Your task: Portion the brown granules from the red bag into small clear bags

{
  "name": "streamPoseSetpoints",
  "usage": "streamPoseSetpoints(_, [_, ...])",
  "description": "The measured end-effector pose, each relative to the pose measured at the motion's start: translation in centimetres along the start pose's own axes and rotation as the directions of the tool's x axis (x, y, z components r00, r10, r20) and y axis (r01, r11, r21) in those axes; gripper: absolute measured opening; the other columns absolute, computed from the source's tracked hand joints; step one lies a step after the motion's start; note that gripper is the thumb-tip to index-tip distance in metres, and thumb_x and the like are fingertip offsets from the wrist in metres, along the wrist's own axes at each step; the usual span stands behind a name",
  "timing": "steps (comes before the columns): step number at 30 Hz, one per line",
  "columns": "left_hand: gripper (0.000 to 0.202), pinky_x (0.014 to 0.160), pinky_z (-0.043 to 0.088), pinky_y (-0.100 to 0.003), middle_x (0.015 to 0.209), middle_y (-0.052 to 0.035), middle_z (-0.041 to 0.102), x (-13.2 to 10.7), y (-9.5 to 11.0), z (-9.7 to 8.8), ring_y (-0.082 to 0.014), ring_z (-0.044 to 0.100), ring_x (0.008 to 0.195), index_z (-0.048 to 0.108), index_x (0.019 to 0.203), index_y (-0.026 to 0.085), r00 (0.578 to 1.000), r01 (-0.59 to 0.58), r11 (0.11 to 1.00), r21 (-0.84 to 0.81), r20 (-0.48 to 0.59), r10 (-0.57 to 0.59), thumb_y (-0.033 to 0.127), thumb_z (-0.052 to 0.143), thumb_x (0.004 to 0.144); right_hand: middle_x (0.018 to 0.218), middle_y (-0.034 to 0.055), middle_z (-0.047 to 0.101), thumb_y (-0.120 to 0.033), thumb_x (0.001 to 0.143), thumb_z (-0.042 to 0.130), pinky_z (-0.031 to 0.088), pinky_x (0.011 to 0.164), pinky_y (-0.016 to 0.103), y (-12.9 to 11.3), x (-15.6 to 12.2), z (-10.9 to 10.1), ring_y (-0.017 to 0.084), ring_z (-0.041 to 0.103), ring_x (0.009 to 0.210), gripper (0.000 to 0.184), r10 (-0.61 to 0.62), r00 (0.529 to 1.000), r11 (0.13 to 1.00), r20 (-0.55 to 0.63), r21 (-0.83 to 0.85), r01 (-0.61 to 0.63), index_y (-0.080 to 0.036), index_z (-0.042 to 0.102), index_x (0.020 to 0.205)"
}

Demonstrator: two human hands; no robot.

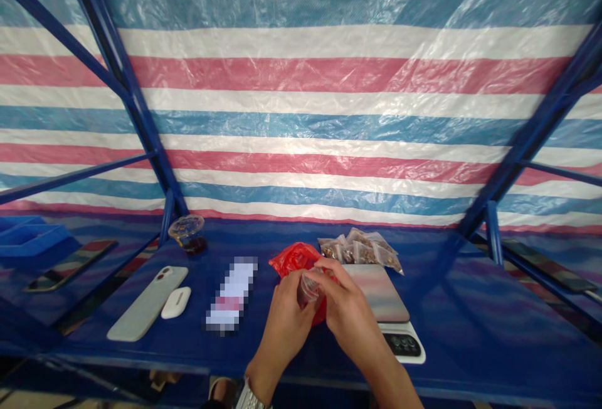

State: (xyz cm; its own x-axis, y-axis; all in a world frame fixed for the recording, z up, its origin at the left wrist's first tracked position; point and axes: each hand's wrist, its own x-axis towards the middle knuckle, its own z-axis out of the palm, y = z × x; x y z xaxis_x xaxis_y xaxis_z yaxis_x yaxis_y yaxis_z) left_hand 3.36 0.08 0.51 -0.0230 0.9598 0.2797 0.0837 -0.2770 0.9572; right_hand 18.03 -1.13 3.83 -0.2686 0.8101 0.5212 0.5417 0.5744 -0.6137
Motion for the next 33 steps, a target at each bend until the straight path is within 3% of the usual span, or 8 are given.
streamPoseSetpoints(4, [0.032, 0.091, 0.05, -0.036, 0.104, -0.0103, 0.077, 0.1, 0.6, -0.1, -0.0291, 0.069, 0.097, 0.079, 0.102, 0.024, 0.998, 0.068, 0.992, -0.106, 0.025, -0.065, 0.012, 0.078, 0.072, 0.143, 0.0059, 0.061, 0.006, 0.081, 0.042, 0.051, 0.111, 0.041, 0.4, -0.3, 0.2, 0.021, 0.06, 0.131, 0.068, -0.039, 0.999, 0.999, -0.009, -0.037, 0.039, -0.032, 0.071, 0.129])
streamPoseSetpoints(8, [0.031, 0.093, 0.05, -0.036, 0.111, -0.011, 0.077, -0.1, 1.1, -0.4, -0.0286, 0.07, 0.101, 0.077, 0.111, 0.022, 0.991, 0.05, 0.996, -0.078, 0.129, -0.04, 0.022, 0.077, 0.08, 0.139, 0.0058, 0.065, 0.005, 0.081, 0.046, 0.05, 0.112, 0.046, 0.5, -0.4, 0.1, 0.023, 0.06, 0.131, 0.065, -0.078, 0.997, 0.996, -0.012, -0.054, 0.078, -0.033, 0.073, 0.125])
streamPoseSetpoints(13, [0.03, 0.091, 0.051, -0.035, 0.111, -0.0104, 0.077, -0.2, 0.6, -0.8, -0.028, 0.07, 0.101, 0.074, 0.116, 0.021, 0.984, 0.043, 0.996, -0.083, 0.174, -0.029, 0.033, 0.072, 0.088, 0.134, 0.0069, 0.066, -0.001, 0.09, 0.043, 0.053, 0.108, 0.039, 0.2, -0.1, 0.1, 0.021, 0.062, 0.126, 0.054, -0.044, 0.997, 0.999, -0.062, 0.013, 0.045, -0.031, 0.072, 0.124])
streamPoseSetpoints(15, [0.029, 0.092, 0.049, -0.034, 0.109, -0.0091, 0.076, 0.1, 0.3, -1.0, -0.0272, 0.069, 0.102, 0.073, 0.114, 0.022, 0.993, 0.047, 0.997, -0.064, 0.112, -0.039, 0.035, 0.07, 0.089, 0.133, 0.0077, 0.065, -0.009, 0.097, 0.044, 0.052, 0.108, 0.038, 0.5, 0.1, 0.3, 0.02, 0.063, 0.125, 0.045, 0.019, 0.99, 0.999, -0.138, 0.042, -0.014, -0.03, 0.069, 0.128])
streamPoseSetpoints(19, [0.025, 0.091, 0.047, -0.033, 0.105, -0.0078, 0.073, 0.5, 0.2, -1.6, -0.0252, 0.066, 0.1, 0.07, 0.109, 0.021, 0.992, 0.042, 0.999, -0.033, -0.118, -0.046, 0.038, 0.069, 0.09, 0.134, 0.0107, 0.066, -0.021, 0.1, 0.053, 0.051, 0.108, 0.044, 1.5, 0.3, 1.1, 0.025, 0.063, 0.124, 0.037, 0.198, 0.954, 0.978, -0.224, -0.026, -0.209, -0.024, 0.06, 0.136])
streamPoseSetpoints(25, [0.028, 0.09, 0.042, -0.035, 0.101, -0.0062, 0.065, 0.2, 0.0, -2.1, -0.0245, 0.059, 0.094, 0.066, 0.109, 0.023, 0.977, -0.068, 0.981, 0.183, -0.188, 0.103, 0.032, 0.075, 0.085, 0.132, 0.0116, 0.068, -0.021, 0.097, 0.06, 0.045, 0.108, 0.052, 1.8, 0.3, 2.6, 0.031, 0.06, 0.126, 0.03, 0.227, 0.961, 0.918, -0.161, -0.295, -0.266, -0.022, 0.067, 0.126])
streamPoseSetpoints(28, [0.035, 0.099, 0.038, -0.039, 0.11, -0.0081, 0.065, -0.1, -0.4, -1.9, -0.0276, 0.056, 0.105, 0.063, 0.118, 0.024, 0.969, -0.093, 0.967, 0.236, -0.202, 0.142, 0.024, 0.072, 0.084, 0.134, 0.0102, 0.066, -0.026, 0.098, 0.058, 0.043, 0.111, 0.05, 1.0, 0.4, 2.4, 0.029, 0.058, 0.127, 0.029, 0.235, 0.952, 0.945, -0.195, -0.185, -0.271, -0.025, 0.067, 0.126])
streamPoseSetpoints(33, [0.044, 0.1, 0.039, -0.045, 0.122, -0.0094, 0.061, -0.5, -1.3, -1.5, -0.0284, 0.053, 0.111, 0.053, 0.133, 0.024, 0.978, -0.129, 0.928, 0.349, -0.11, 0.177, 0.016, 0.056, 0.09, 0.117, 0.0047, 0.072, -0.031, 0.093, 0.066, 0.051, 0.098, 0.037, -0.6, 0.3, 2.3, 0.022, 0.066, 0.106, 0.025, 0.247, 0.969, 0.947, -0.026, 0.219, -0.236, -0.026, 0.067, 0.117])
